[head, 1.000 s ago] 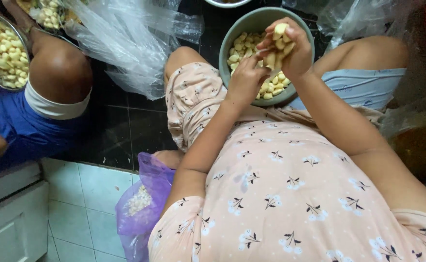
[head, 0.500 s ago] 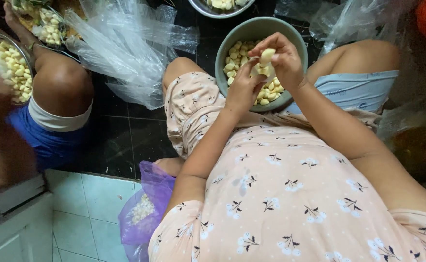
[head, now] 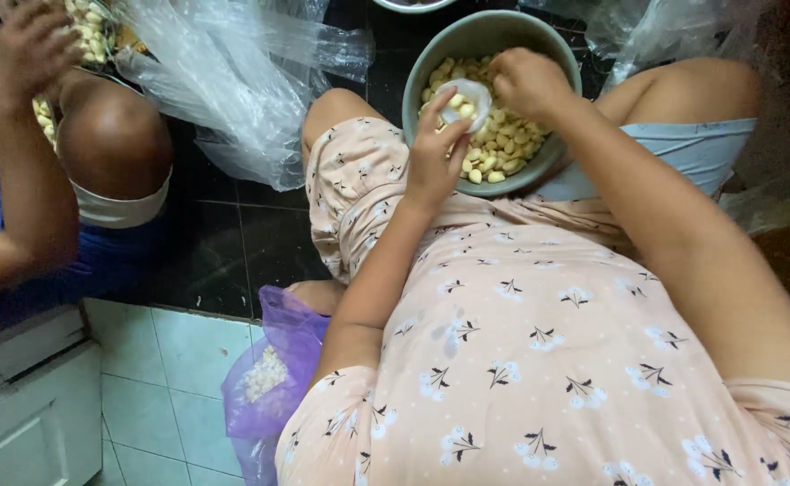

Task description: The person sits on the floor and peels garlic cloves by hand, placing the peeled cloves into a bowl. The person also handles plastic bags and transfers cloves between containers.

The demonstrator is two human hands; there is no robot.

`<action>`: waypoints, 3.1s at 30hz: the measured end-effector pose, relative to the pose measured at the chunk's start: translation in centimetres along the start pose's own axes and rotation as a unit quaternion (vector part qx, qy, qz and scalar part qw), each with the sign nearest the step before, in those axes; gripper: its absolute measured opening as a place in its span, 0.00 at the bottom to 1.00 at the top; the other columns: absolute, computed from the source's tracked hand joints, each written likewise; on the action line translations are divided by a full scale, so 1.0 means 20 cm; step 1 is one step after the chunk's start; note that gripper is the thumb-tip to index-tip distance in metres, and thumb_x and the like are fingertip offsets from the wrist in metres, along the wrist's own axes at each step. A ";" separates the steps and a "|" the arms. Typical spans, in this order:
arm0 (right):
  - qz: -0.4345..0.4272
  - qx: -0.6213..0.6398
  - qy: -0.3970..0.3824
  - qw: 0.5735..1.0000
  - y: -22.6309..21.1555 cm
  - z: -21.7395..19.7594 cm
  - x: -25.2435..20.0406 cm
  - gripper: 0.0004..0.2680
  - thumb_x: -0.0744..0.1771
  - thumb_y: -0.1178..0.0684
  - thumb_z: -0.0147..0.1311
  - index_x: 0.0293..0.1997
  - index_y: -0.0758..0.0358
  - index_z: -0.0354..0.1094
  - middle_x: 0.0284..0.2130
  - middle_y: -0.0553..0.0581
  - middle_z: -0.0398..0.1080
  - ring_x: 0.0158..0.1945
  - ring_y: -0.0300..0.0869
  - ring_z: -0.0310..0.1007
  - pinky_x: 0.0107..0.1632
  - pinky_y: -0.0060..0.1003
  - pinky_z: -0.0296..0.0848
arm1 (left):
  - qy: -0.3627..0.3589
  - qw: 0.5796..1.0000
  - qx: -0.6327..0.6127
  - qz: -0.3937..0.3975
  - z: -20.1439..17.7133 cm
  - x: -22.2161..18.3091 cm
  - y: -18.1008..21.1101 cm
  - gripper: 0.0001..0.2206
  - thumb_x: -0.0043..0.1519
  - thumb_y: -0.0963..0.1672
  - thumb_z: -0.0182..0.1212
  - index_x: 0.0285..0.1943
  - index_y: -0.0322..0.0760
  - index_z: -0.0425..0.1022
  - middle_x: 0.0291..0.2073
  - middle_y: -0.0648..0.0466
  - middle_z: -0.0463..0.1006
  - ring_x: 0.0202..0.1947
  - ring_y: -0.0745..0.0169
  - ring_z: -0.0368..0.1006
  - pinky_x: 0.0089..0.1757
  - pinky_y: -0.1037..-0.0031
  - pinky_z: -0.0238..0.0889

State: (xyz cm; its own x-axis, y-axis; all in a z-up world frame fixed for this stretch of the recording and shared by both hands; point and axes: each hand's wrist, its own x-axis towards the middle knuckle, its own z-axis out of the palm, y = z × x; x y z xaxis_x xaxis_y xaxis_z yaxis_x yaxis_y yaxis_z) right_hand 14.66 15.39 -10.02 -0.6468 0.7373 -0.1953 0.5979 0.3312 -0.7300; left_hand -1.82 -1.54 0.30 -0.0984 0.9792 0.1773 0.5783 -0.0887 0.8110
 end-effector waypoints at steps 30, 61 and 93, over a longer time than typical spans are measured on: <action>-0.203 -0.401 0.049 0.892 0.12 0.23 0.07 0.25 0.68 0.31 0.43 0.15 0.55 0.73 0.12 0.57 0.70 0.18 0.49 0.71 0.28 0.42 0.67 | 0.158 0.983 0.089 0.004 0.05 -0.10 -0.31 0.06 0.61 0.40 0.65 0.45 0.42 0.79 0.65 0.51 0.69 0.68 0.48 0.65 0.69 0.58 0.49; -0.032 -0.169 -0.082 0.982 -0.05 0.02 0.01 0.23 0.66 0.30 0.49 0.50 0.62 0.73 0.34 0.72 0.77 0.38 0.67 0.78 0.41 0.59 0.75 | 0.149 0.983 0.104 0.016 0.05 -0.08 -0.24 0.05 0.61 0.40 0.65 0.44 0.42 0.79 0.63 0.52 0.70 0.66 0.47 0.67 0.68 0.58 0.52; 0.097 0.765 0.046 0.635 -0.66 -0.17 -0.15 0.11 0.60 0.43 0.60 0.34 0.60 0.75 0.28 0.58 0.75 0.36 0.47 0.75 0.47 0.42 0.76 | 0.009 0.995 0.098 -0.019 0.05 0.02 -0.05 0.06 0.62 0.41 0.67 0.47 0.40 0.82 0.63 0.46 0.68 0.62 0.36 0.66 0.57 0.49 0.69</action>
State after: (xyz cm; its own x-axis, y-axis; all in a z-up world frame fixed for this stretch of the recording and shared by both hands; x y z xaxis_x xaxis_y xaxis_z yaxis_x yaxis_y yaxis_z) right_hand 10.37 10.77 2.40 -0.5585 0.7316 -0.3910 -0.5435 -0.6788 -0.4938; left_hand -1.64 -0.90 -0.93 -0.1367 0.9776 0.1600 0.7201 -0.0129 0.6937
